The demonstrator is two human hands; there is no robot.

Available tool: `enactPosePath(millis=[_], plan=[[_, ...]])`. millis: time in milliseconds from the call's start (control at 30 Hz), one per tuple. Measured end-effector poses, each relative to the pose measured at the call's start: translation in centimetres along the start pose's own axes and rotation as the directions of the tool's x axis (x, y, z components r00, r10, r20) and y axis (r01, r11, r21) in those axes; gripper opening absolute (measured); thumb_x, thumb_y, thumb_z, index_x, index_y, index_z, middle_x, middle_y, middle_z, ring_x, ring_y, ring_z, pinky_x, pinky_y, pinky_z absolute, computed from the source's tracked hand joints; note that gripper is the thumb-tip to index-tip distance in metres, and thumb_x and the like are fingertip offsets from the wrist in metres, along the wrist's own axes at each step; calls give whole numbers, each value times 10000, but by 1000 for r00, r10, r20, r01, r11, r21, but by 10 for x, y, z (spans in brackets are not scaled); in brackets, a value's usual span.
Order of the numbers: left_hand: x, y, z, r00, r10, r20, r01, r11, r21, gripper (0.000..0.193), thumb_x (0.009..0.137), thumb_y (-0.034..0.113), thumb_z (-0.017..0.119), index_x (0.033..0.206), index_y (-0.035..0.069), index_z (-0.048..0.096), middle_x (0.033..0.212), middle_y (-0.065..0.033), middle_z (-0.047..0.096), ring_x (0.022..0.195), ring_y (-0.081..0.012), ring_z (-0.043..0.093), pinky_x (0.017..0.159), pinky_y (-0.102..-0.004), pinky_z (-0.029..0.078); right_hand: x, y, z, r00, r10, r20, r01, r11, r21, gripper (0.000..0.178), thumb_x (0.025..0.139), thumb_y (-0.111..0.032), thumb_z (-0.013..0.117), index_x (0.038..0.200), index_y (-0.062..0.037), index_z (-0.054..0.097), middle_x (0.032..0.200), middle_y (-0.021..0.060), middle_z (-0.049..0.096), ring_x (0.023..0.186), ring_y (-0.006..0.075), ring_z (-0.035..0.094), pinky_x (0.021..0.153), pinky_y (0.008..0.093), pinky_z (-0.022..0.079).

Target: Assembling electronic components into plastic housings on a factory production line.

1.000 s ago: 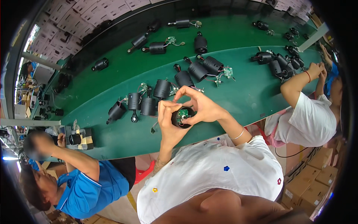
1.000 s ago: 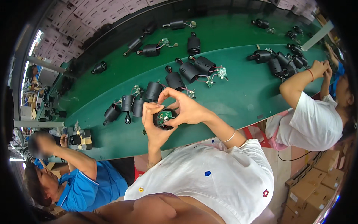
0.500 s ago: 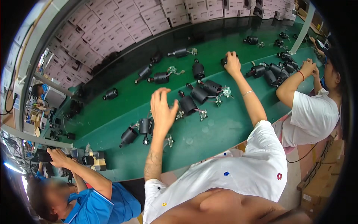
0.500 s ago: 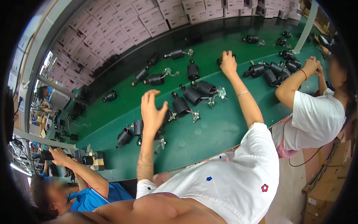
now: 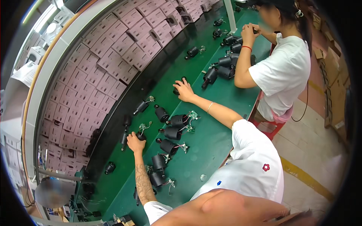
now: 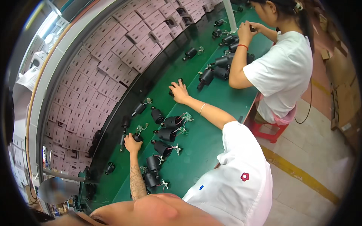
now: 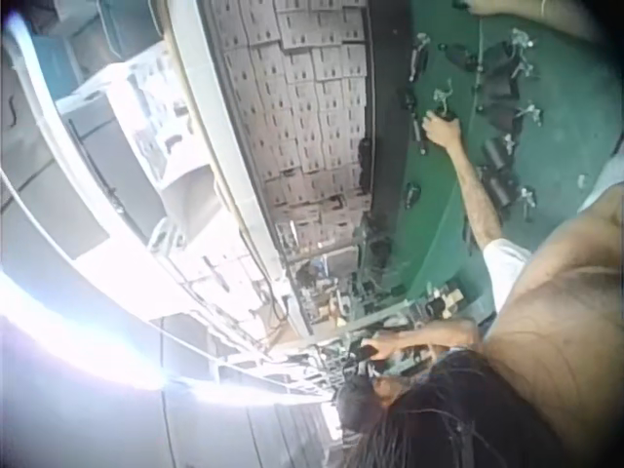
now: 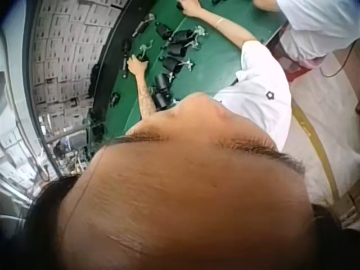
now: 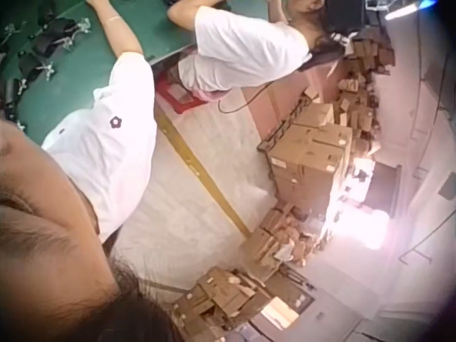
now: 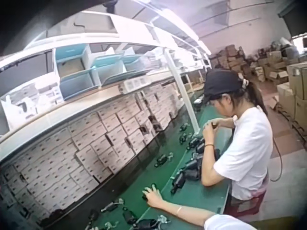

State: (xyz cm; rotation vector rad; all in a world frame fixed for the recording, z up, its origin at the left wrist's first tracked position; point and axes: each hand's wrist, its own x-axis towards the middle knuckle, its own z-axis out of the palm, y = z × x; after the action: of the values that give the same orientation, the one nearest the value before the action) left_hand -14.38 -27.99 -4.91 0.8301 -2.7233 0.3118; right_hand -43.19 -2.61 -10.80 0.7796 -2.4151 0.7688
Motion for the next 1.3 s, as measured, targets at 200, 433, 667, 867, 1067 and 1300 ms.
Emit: enactPosePath(millis=[200, 433, 667, 867, 1067, 1300], plan=[[-48, 33, -76, 998, -68, -14, 60, 941, -334, 473, 610, 97, 727, 1043, 58, 539, 946, -124, 581, 853, -341, 577, 785, -418, 486, -27, -49, -86, 961, -275, 21, 193, 724, 662, 464, 665, -3, 599, 1129, -29, 599, 1147, 140, 605, 1047, 360, 573, 939, 405, 467], [-136, 99, -172, 999, -30, -41, -6, 725, -689, 436, 600, 87, 753, 989, 32, 564, 880, -120, 647, 753, -288, 615, 736, -363, 501, -123, -132, -169, 814, -451, 367, -309, 199, 930, 435, 848, 50, 540, 1275, -33, 553, 1192, 107, 621, 1028, 194, 606, 853, 318, 519], [-185, 118, -192, 985, -166, -55, 28, 462, -887, 512, 588, 74, 784, 1053, 34, 575, 903, -105, 665, 725, -216, 630, 706, -305, 511, -166, -143, -173, 806, -349, 477, -543, -116, 832, 447, 843, 65, 582, 1277, -25, 522, 1213, 92, 585, 1033, 182, 573, 907, 306, 489], [-209, 132, -196, 954, -297, -51, 37, 282, -959, 583, 586, 46, 777, 1118, 13, 542, 941, -111, 656, 800, -217, 643, 770, -301, 515, -162, -145, -187, 734, -441, 516, -636, -183, 750, 385, 873, 28, 590, 1251, 6, 524, 1149, 125, 604, 1023, 184, 573, 884, 300, 487], [-222, 131, -186, 945, -320, -69, -49, 68, -996, 650, 595, 23, 757, 1187, 4, 490, 988, -134, 640, 874, -230, 644, 817, -318, 507, -146, -150, -199, 612, -512, 603, -789, -437, 431, 377, 858, 17, 630, 1223, 26, 537, 1096, 134, 625, 955, 176, 601, 843, 289, 499], [-226, 133, -190, 970, -243, 30, -21, -205, -979, 689, 588, 74, 734, 1213, -7, 458, 1038, -197, 631, 854, -257, 627, 818, -343, 502, -154, -159, -184, 615, -540, 574, -785, -350, 512, 322, 817, 21, 678, 1129, 29, 599, 1010, 128, 657, 846, 157, 617, 774, 269, 508]])
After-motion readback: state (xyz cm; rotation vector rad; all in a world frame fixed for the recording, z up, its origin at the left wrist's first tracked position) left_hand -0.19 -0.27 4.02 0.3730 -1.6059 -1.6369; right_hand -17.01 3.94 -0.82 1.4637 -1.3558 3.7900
